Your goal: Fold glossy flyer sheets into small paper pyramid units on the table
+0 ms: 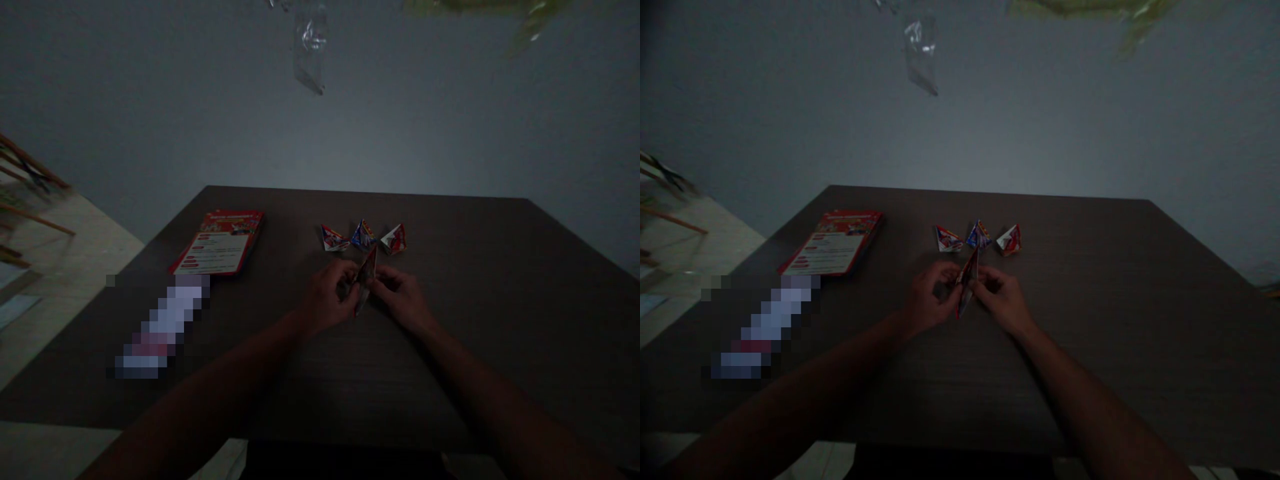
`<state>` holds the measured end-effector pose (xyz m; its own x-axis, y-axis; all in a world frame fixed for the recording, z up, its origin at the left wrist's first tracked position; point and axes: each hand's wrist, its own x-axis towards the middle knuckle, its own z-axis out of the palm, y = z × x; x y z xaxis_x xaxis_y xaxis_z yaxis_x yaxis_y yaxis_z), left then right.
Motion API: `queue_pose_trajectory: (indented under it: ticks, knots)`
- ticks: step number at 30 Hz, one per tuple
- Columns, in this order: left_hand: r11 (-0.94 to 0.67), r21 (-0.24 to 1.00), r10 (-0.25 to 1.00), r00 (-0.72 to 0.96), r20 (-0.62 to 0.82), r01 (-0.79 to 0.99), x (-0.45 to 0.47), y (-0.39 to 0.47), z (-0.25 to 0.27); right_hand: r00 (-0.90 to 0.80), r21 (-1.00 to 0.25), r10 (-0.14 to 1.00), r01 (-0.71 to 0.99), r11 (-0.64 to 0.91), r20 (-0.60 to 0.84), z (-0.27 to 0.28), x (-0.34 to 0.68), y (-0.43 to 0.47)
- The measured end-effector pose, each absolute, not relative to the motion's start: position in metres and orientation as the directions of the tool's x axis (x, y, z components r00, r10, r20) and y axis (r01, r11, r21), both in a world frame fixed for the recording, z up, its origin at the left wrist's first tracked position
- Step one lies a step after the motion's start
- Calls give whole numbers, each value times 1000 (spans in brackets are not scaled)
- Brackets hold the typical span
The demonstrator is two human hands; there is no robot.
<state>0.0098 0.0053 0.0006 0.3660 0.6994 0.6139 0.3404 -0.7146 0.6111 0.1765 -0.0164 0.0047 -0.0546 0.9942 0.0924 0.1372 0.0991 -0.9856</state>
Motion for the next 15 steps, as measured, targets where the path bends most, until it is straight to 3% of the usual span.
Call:
queue_pose_trajectory:
  ticks: [5, 15]
  knots:
    - [-648, 673, 760, 356, 544, 357, 12, 6, -1, -54, -929, 980, 312, 200, 193, 2, 176, -16]
    - [-502, 751, 861, 332, 386, 429, 17, 9, -4, -28, -808, 965, 541, 233, 259, 0, 172, -16]
